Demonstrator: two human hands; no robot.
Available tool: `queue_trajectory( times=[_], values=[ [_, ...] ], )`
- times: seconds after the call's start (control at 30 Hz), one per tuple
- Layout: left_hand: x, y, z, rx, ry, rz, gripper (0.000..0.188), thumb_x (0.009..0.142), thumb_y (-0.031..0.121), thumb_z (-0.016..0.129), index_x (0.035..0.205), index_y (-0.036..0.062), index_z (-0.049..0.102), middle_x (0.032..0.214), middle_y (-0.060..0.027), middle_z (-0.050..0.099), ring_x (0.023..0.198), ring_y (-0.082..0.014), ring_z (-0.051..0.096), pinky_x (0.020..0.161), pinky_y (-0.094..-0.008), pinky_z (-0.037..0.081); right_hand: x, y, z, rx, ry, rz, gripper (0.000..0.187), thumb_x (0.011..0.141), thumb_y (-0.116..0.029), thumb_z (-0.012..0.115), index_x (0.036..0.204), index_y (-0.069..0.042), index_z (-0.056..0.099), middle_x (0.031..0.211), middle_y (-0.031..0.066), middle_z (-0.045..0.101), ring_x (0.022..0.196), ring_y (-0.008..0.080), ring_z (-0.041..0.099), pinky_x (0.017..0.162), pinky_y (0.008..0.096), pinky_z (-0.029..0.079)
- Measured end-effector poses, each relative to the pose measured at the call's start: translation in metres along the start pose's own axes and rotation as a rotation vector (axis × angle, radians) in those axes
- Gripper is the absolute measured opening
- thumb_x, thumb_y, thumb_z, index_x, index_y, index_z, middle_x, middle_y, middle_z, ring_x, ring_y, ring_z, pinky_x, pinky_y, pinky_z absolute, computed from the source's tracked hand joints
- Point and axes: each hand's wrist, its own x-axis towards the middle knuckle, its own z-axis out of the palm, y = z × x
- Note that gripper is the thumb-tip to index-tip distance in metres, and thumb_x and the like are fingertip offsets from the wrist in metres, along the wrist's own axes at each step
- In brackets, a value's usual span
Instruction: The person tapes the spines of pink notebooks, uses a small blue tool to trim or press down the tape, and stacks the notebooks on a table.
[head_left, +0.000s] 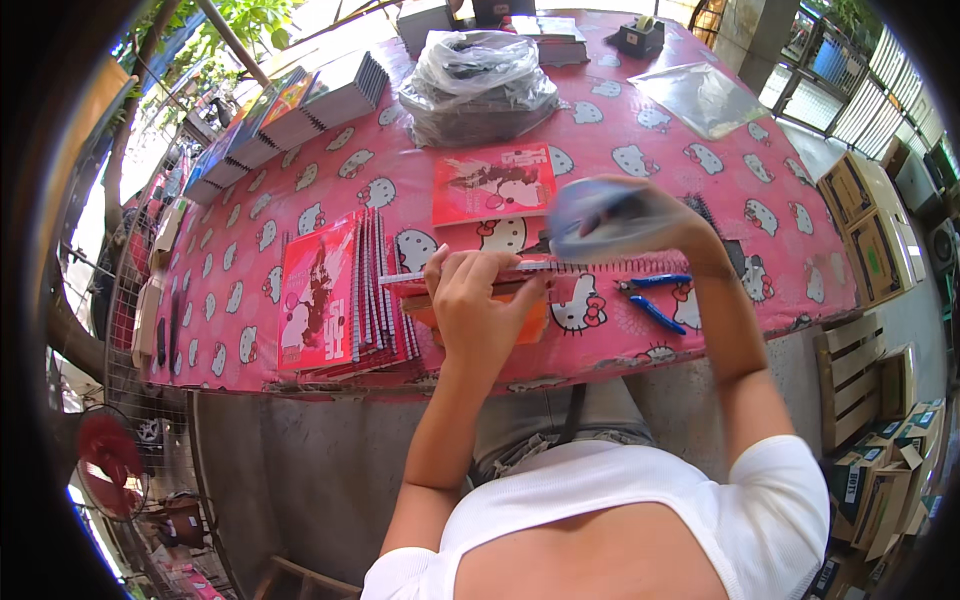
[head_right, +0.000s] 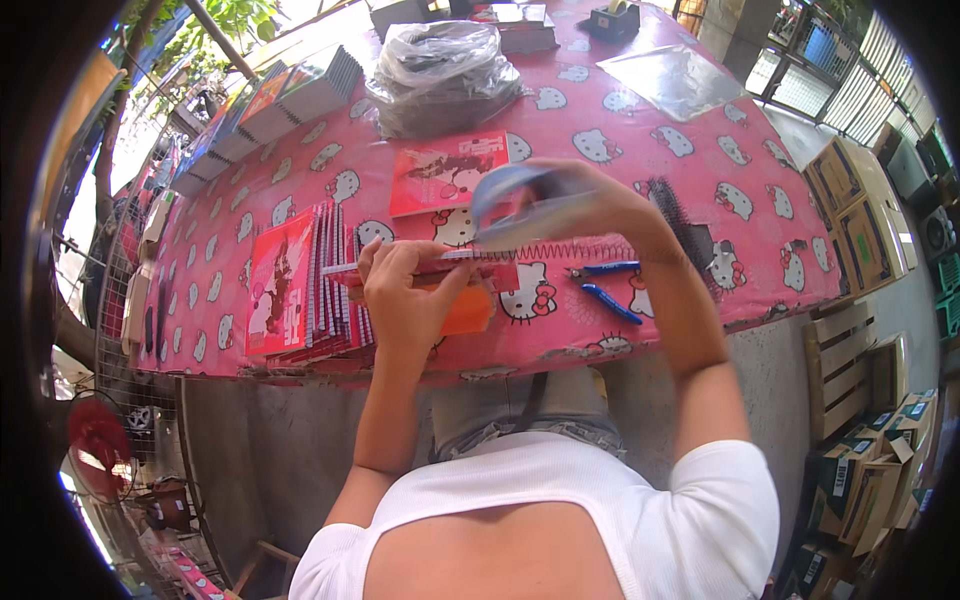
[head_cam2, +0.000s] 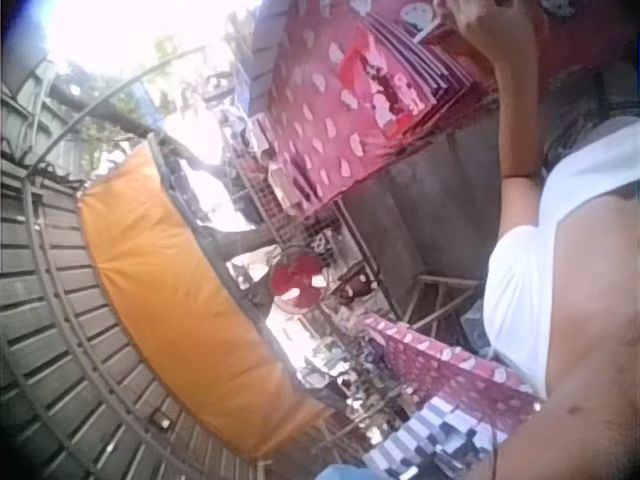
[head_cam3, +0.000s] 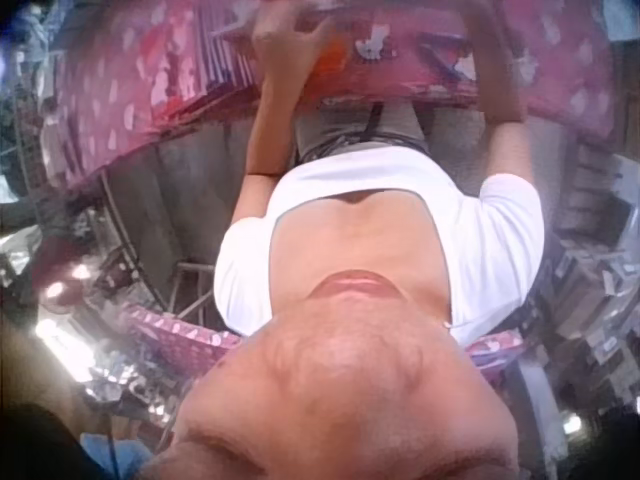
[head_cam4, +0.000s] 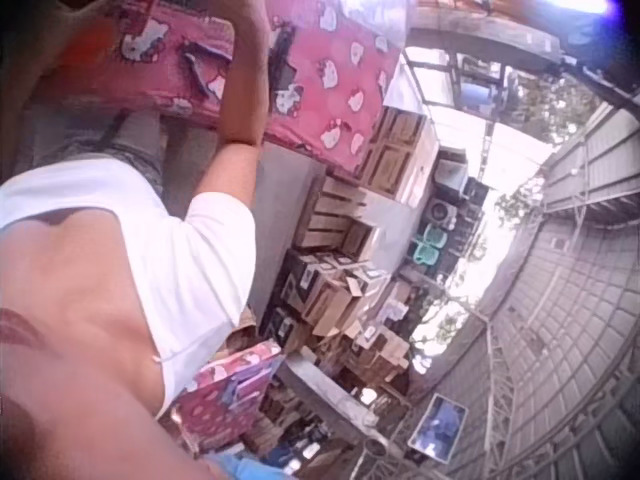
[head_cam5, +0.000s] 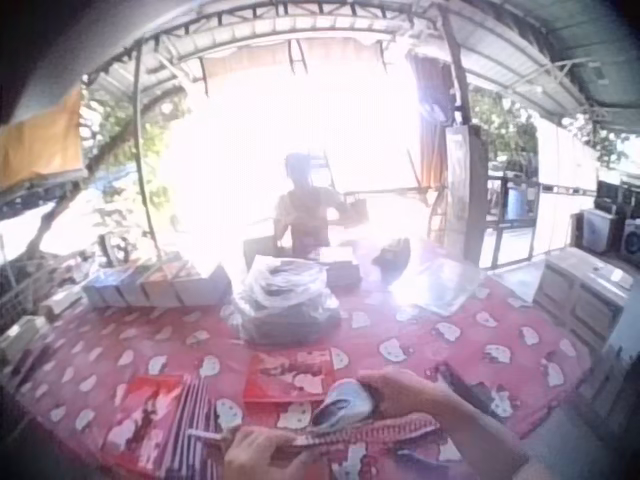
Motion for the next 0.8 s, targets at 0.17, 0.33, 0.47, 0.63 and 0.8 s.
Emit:
queue_trajectory(
  times=[0.17,0.33,0.47,0.63,0.8],
  values=[
    [0.006,0.003,0.003,-0.040,0.025,-0.014,0.033,0.065,0.029,0.082,0.085,0.0080,0.066,0.082,-0.0050,0.065,0.078,-0.0230,0.060,0.096,-0.0417,0.036,0.002,0.017,0.001,0.097,0.013,0.149,0.041,0.066,-0.008,0.076,0.102,0.001,0.060,0.091,0.0072,0.066,0.083,0.0167,0.062,0.075,0.0318,0.051],
    [0.004,0.001,-0.019,0.294,0.068,-0.075,0.038,0.060,0.026,0.085,0.088,0.0070,0.068,0.106,-0.0099,0.065,0.104,-0.0280,0.056,0.095,-0.0373,0.038,0.031,0.003,0.009,-0.095,-0.027,0.305,0.050,0.067,-0.001,0.073,0.115,0.002,0.059,0.099,0.0093,0.067,0.085,0.0139,0.063,0.076,0.0267,0.050],
    [-0.004,-0.030,-0.026,0.184,0.073,-0.130,0.036,0.062,0.033,0.083,0.086,0.0105,0.067,0.114,-0.0063,0.060,0.115,-0.0285,0.049,0.096,-0.0452,0.035,0.041,-0.002,0.030,0.036,-0.073,0.222,0.050,0.064,-0.004,0.075,0.112,0.001,0.060,0.098,0.0105,0.068,0.086,0.0193,0.065,0.076,0.0299,0.052],
    [-0.005,-0.030,-0.027,0.067,0.071,-0.159,0.029,0.062,0.028,0.083,0.078,0.0095,0.068,0.081,-0.0023,0.063,0.096,-0.0228,0.054,0.086,-0.0401,0.039,0.025,0.013,0.031,0.516,-0.057,0.130,0.050,0.064,-0.003,0.076,0.111,-0.001,0.060,0.097,0.0081,0.068,0.088,0.0178,0.065,0.081,0.0312,0.052],
    [-0.004,-0.035,-0.027,0.068,0.094,-0.139,0.029,0.061,0.028,0.083,0.079,0.0103,0.068,0.082,-0.0020,0.062,0.094,-0.0223,0.054,0.085,-0.0397,0.038,0.045,-0.008,0.040,0.053,-0.140,0.302,0.055,0.068,0.000,0.070,0.122,-0.002,0.055,0.104,0.0052,0.065,0.093,0.0110,0.058,0.085,0.0269,0.047]
  ],
)
